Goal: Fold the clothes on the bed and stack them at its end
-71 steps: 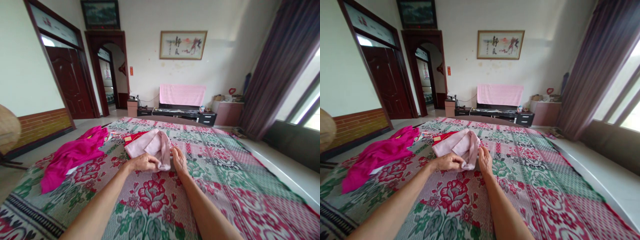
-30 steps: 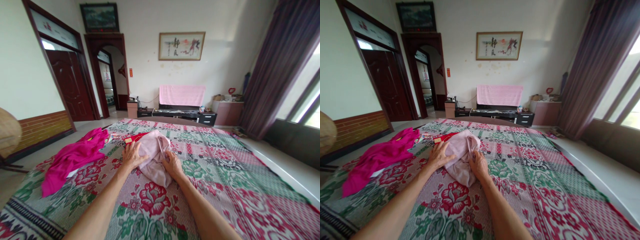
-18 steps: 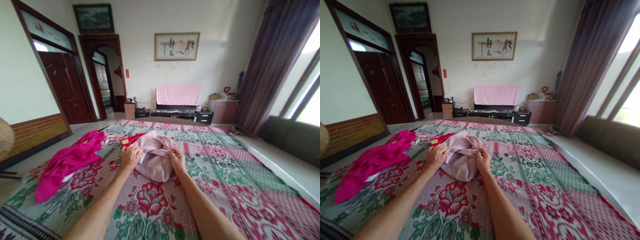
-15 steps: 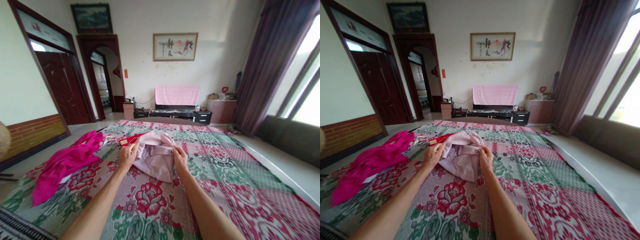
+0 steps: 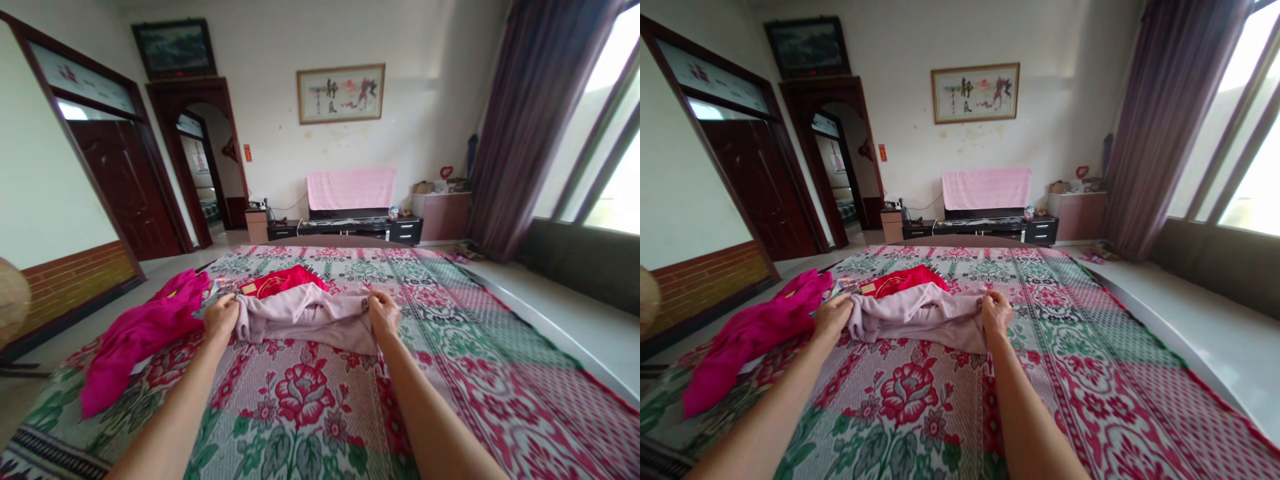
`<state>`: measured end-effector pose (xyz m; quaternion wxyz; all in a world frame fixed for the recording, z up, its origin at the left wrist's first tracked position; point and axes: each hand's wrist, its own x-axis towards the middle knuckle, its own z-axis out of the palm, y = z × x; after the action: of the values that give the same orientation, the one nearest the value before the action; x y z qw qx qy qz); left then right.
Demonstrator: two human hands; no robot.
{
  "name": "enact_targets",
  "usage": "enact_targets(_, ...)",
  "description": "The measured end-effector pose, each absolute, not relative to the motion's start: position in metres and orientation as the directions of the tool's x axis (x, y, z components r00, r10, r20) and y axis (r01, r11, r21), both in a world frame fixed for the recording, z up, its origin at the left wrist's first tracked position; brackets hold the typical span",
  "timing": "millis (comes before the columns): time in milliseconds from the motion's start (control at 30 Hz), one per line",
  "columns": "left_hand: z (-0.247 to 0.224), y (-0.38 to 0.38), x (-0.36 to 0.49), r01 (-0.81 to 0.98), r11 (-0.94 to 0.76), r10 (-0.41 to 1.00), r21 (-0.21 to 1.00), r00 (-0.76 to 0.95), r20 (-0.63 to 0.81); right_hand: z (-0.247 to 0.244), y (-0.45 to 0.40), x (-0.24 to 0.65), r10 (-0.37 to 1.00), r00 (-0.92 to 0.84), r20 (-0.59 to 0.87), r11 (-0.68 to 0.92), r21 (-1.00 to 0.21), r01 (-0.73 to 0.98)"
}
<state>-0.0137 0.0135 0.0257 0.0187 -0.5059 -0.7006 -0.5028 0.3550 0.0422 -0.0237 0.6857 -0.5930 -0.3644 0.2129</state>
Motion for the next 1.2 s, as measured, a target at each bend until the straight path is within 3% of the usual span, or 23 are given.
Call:
enact_targets(100,0.036,0.000,0.002,0.824,-0.073,0.666,0.562,-0.379,0.642,-0.025,0.038,0.351,0.746,0.576,0.334,0.126,-0.920,0.370)
enact_targets(167,0.043,-0.009,0.018,0.884,-0.255,0.763,0.392,-0.065,0.643,-0.024,0.037,0.349,0.767,0.551,0.329,0.088,-0.904,0.418)
enact_targets(233,0.045,-0.018,0.033,0.895,-0.374,0.856,0.242,0.233,0.461,-0.024,0.036,0.349,0.783,0.540,0.309,0.063,-0.903,0.426)
enact_targets(300,0.042,-0.021,0.043,0.906,-0.395,0.891,0.150,0.338,0.301,-0.023,0.036,0.349,0.790,0.542,0.287,0.041,-0.906,0.421)
enact_targets(400,0.039,-0.013,0.045,0.926,-0.324,0.928,0.191,0.273,0.253,-0.024,0.036,0.350,0.785,0.558,0.269,0.014,-0.908,0.418)
enact_targets(500,0.046,0.006,0.031,0.922,-0.068,0.917,0.381,-0.093,0.387,-0.026,0.037,0.350,0.767,0.572,0.291,0.028,-0.905,0.424)
enact_targets(567,0.052,0.017,0.020,0.861,0.086,0.763,0.502,-0.381,0.522,-0.028,0.038,0.349,0.758,0.572,0.314,0.057,-0.905,0.421)
enact_targets(633,0.055,0.020,0.012,0.833,0.083,0.636,0.548,-0.467,0.614,-0.029,0.039,0.349,0.757,0.568,0.324,0.079,-0.907,0.413)
enact_targets(767,0.043,0.007,0.018,0.926,-0.061,0.713,0.373,-0.221,0.666,-0.027,0.038,0.348,0.761,0.568,0.313,0.069,-0.910,0.409)
enact_targets(833,0.034,-0.002,0.026,0.961,-0.069,0.803,0.269,-0.106,0.587,-0.025,0.038,0.348,0.758,0.567,0.321,0.070,-0.905,0.419)
enact_targets(967,0.025,-0.013,0.032,0.991,-0.014,0.898,0.133,-0.046,0.438,-0.024,0.037,0.348,0.761,0.561,0.327,0.072,-0.901,0.428)
enact_targets(1100,0.026,-0.018,0.030,0.994,-0.084,0.928,0.075,0.050,0.369,-0.025,0.037,0.348,0.774,0.555,0.303,0.065,-0.911,0.407)
enact_targets(1200,0.029,-0.017,0.028,0.989,-0.047,0.917,0.143,-0.014,0.399,-0.023,0.036,0.348,0.773,0.558,0.302,0.092,-0.924,0.371)
